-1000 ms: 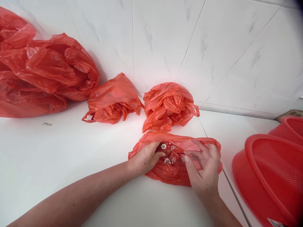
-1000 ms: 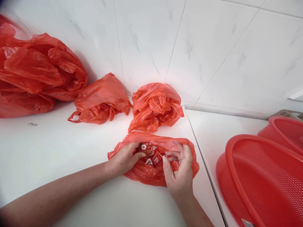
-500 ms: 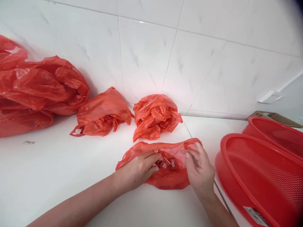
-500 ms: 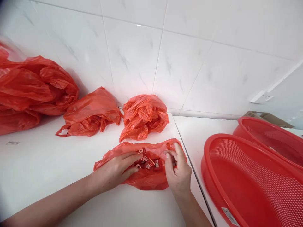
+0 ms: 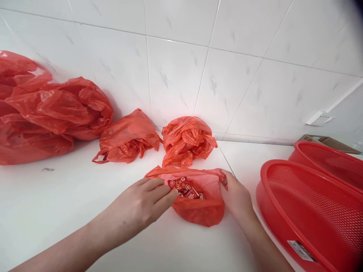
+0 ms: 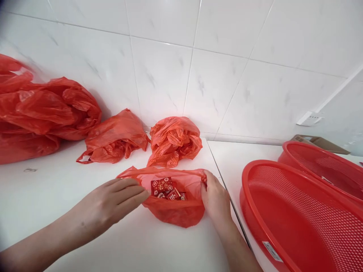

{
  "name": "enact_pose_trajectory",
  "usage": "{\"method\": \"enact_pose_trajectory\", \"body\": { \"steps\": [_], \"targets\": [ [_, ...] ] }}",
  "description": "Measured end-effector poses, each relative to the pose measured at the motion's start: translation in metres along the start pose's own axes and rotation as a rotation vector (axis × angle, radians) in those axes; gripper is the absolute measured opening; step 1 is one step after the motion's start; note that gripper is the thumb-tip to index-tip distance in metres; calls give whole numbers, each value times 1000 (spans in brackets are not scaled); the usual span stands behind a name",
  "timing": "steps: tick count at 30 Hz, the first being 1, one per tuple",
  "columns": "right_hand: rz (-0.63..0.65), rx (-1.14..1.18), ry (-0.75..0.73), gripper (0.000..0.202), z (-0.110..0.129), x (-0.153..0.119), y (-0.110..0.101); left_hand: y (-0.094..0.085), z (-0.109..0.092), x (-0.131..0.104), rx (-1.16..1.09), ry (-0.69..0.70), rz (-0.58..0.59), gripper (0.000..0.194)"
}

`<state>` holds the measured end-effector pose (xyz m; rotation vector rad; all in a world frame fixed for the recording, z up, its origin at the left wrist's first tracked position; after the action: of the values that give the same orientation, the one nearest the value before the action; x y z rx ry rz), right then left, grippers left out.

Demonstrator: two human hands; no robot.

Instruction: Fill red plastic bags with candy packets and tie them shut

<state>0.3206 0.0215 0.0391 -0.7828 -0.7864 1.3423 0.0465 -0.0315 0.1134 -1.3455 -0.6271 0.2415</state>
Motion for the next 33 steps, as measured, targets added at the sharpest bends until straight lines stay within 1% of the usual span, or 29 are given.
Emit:
{"method": "enact_pose_trajectory", "body": {
  "steps": [2, 4, 7, 9, 11, 12, 14, 15, 17, 18, 20, 22, 23, 25, 27, 29, 31, 33],
  "targets": [
    [6, 211, -58, 24, 3, -2, -7, -9, 5, -2, 67, 11, -32, 24],
    [-22, 481, -95, 20, 5, -5, -22, -19, 13, -7, 134, -19, -88, 23],
    [-122, 865, -164, 23, 7, -8, -53, -35, 26, -16, 248, -88, -212, 25],
    [-203, 1053, -222, 23, 10, -10, -74, -45, 32, -22, 307, -135, -322, 27],
    [-275, 1138, -265, 21, 16, -12, -88, -55, 35, -28, 313, -199, -437, 28],
    [-309, 1131, -272, 22, 19, -14, -92, -59, 35, -30, 292, -235, -489, 28],
    [-338, 1048, -254, 30, 23, -18, -92, -62, 36, -35, 196, -327, -553, 34],
    [-338, 986, -230, 37, 23, -20, -89, -61, 36, -38, 117, -372, -556, 40],
    [-327, 892, -191, 51, 17, -25, -78, -52, 41, -45, -74, -475, -502, 56],
    [-310, 878, -186, 58, 11, -27, -70, -44, 44, -51, -175, -533, -443, 66],
    [-249, 910, -220, 71, -6, -30, -54, -24, 53, -65, -364, -636, -282, 84],
    [-127, 950, -261, 83, -22, -33, -37, -1, 60, -79, -537, -677, -108, 97],
    [-52, 958, -268, 88, -29, -34, -29, 12, 63, -84, -633, -669, -23, 99],
    [110, 967, -257, 92, -33, -37, -12, 34, 64, -88, -832, -622, 96, 100],
    [253, 991, -214, 91, -25, -40, 4, 53, 61, -81, -1024, -557, 141, 97],
    [332, 1041, -183, 85, -7, -40, 17, 67, 53, -63, -1214, -483, 152, 84],
    [356, 1105, -178, 79, 16, -36, 25, 77, 43, -38, -1419, -428, 152, 63],
    [355, 1151, -158, 71, 35, -28, 30, 81, 34, -11, -1583, -429, 82, 36]
  ]
}}
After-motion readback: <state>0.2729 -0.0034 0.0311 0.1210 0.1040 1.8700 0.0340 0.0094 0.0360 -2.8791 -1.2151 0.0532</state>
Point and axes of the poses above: each hand's wrist, its own x-axis towards the middle knuckle, its own y-axis out of the palm, z = x × y, the point moved 3 cm from there along x, towards the middle knuckle, and after that the axes turned 14 degrees about z, right-handed, at the moved point
